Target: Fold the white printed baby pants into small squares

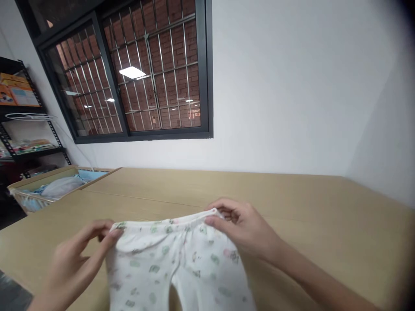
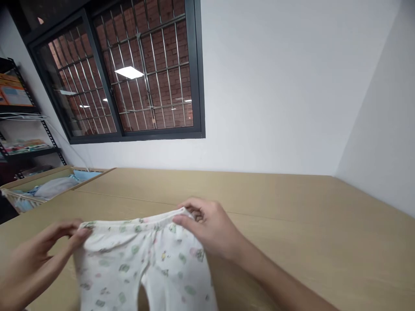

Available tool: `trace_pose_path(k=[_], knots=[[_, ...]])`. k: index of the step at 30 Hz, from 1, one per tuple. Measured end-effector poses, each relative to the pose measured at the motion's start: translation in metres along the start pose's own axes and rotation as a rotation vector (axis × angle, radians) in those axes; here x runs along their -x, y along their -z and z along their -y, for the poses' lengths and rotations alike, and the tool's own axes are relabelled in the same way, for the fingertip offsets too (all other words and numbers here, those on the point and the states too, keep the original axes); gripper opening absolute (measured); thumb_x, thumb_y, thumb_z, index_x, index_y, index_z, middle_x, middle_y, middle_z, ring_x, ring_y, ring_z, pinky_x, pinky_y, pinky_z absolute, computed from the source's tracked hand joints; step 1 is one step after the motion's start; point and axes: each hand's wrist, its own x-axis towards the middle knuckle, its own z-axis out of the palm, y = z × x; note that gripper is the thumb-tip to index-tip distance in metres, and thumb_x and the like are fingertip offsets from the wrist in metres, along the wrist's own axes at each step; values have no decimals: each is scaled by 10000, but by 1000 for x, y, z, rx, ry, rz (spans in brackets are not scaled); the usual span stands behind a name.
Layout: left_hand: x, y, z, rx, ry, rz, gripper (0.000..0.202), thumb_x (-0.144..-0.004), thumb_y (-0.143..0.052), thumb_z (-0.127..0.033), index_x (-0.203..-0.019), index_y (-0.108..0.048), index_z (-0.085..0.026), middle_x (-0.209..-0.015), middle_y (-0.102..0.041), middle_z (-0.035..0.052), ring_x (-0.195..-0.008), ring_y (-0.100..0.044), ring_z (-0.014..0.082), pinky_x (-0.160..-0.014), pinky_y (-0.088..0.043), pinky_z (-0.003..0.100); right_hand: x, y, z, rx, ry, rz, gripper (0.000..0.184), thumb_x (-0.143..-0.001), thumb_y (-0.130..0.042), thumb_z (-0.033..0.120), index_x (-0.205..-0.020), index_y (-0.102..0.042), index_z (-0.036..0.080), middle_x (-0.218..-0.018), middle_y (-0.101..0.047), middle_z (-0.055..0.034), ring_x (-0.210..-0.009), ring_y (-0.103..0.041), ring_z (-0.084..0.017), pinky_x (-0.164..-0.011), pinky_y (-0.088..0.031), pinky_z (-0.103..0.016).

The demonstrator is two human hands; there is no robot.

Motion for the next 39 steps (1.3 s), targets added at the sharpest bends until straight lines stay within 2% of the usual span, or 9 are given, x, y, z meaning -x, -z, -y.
trace_pose_path(k=[2,4,9,15,20,25,30,36,39], knots=[[-20,-27,-14,91,-6,120,416,-839,-582,-683,-935,-642,-283,-907,-708,20,-835,-666,216,-456,-467,206,-3,19,-7,61,6,-49,267,-919,-633,457,-979,-748,223,-882,-726,-29,-762,-646,-181,-651,-470,-275],[-36,-57,-25,133,-34,246,415,-892,-518,-661,-935,-617,-260,-865,-690,16,-808,-645,202,-518,-466,223,-6,32,-20,129,-7,-79,293,-950,-579,458,-1003,-741,220,-890,-725,-31,-768,-646,-189,-656,-472,-287],[-54,-134,-31,56,-128,490,369,-1007,-357,-539,-906,-552,-243,-765,-630,-18,-656,-561,165,-633,-408,287,-13,43,-90,333,-44,-65,316,-1001,-470,425,-998,-701,209,-932,-701,-46,-799,-625,-202,-694,-476,-317],[-54,-223,-12,-30,-161,550,287,-1022,-346,-356,-866,-538,-211,-950,-652,66,-906,-609,212,-777,-410,310,-27,32,-186,510,-95,-66,262,-1013,-414,274,-922,-645,192,-987,-660,-92,-956,-619,-233,-852,-470,-348],[-48,-278,5,-85,-83,542,247,-1012,-390,-285,-867,-563,-183,-946,-660,101,-872,-620,221,-749,-409,316,-38,16,-238,577,-160,-35,272,-998,-412,174,-899,-665,163,-974,-672,-112,-984,-618,-229,-872,-451,-323],[-52,-306,19,-69,-47,514,185,-992,-477,-277,-903,-606,-180,-954,-684,82,-893,-628,204,-784,-421,302,-46,5,-265,632,-177,-74,224,-994,-441,151,-1054,-657,144,-1067,-672,-123,-1053,-603,-228,-911,-426,-312],[-66,-321,21,-52,-28,509,148,-988,-509,-264,-982,-628,-178,-973,-691,55,-905,-632,181,-804,-447,305,-56,6,-279,715,-173,-131,211,-1012,-439,173,-1017,-649,161,-1051,-663,-108,-1024,-580,-234,-909,-399,-321],[-77,-330,5,-69,10,516,220,-987,-551,-358,-1013,-638,-158,-1002,-670,43,-949,-631,193,-899,-488,398,-62,8,-290,803,-184,-168,256,-1025,-407,171,-988,-661,157,-1028,-660,-111,-987,-573,-242,-883,-382,-337],[-78,-323,-15,-90,31,503,195,-979,-524,-281,-1067,-629,-141,-1087,-651,95,-1072,-600,232,-982,-438,430,-61,8,-292,823,-189,-178,266,-1035,-395,188,-1016,-659,164,-1043,-667,-104,-1012,-574,-239,-894,-377,-334]])
